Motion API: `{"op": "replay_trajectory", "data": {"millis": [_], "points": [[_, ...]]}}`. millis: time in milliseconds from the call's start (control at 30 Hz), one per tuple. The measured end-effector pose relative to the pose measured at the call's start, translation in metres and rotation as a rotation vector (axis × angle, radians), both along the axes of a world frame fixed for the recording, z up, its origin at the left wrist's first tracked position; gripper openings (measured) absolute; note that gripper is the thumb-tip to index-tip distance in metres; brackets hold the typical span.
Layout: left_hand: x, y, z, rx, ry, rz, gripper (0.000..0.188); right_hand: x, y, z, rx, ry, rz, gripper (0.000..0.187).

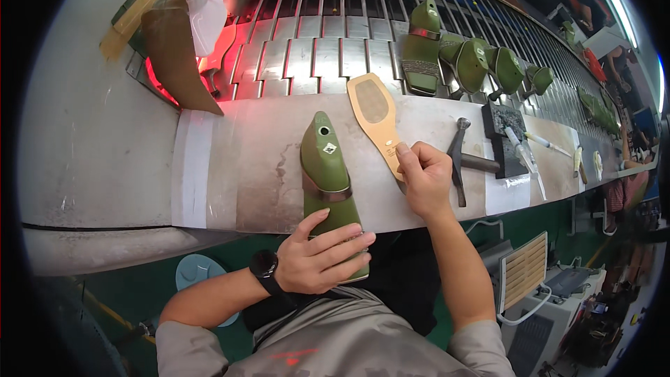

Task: The person uses a hammer to press and secure the edges of a shoe upper onto a heel, then applies a pre-cut sole piece to the bottom by hand, pressing it firmly into place and continuing to hammer around the perimeter to ensure a bond.

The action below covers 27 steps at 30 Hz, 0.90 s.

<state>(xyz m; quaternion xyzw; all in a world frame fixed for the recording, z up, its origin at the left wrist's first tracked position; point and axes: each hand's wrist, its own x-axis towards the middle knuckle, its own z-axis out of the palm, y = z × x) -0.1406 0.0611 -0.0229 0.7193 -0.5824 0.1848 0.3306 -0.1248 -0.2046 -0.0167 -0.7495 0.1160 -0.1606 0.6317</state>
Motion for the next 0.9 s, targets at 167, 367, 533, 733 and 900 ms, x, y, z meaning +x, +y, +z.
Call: {"op": "replay_trajectory", "data": {"millis": [167, 367, 533, 733, 900], "points": [[0.006, 0.002, -0.008, 0.091, 0.007, 0.044, 0.027, 0.0, 0.003, -0.003, -0.01, 0.015, -0.051, 0.04], [0.008, 0.001, -0.011, 0.04, 0.013, 0.05, 0.027, 0.005, 0.0, -0.002, 0.065, 0.028, -0.042, 0.037], [0.008, 0.002, -0.015, 0.069, -0.029, 0.024, 0.027, -0.01, -0.008, -0.013, 0.181, -0.243, -0.124, 0.021], [0.01, 0.0, -0.001, 0.057, -0.051, 0.0, 0.029, -0.052, -0.005, -0.01, -0.676, -0.105, -0.099, 0.023], [0.041, 0.007, 0.103, -0.007, 0.234, -0.075, 0.05, -0.115, 0.014, -0.011, -0.067, -0.058, -0.183, 0.012]]}}
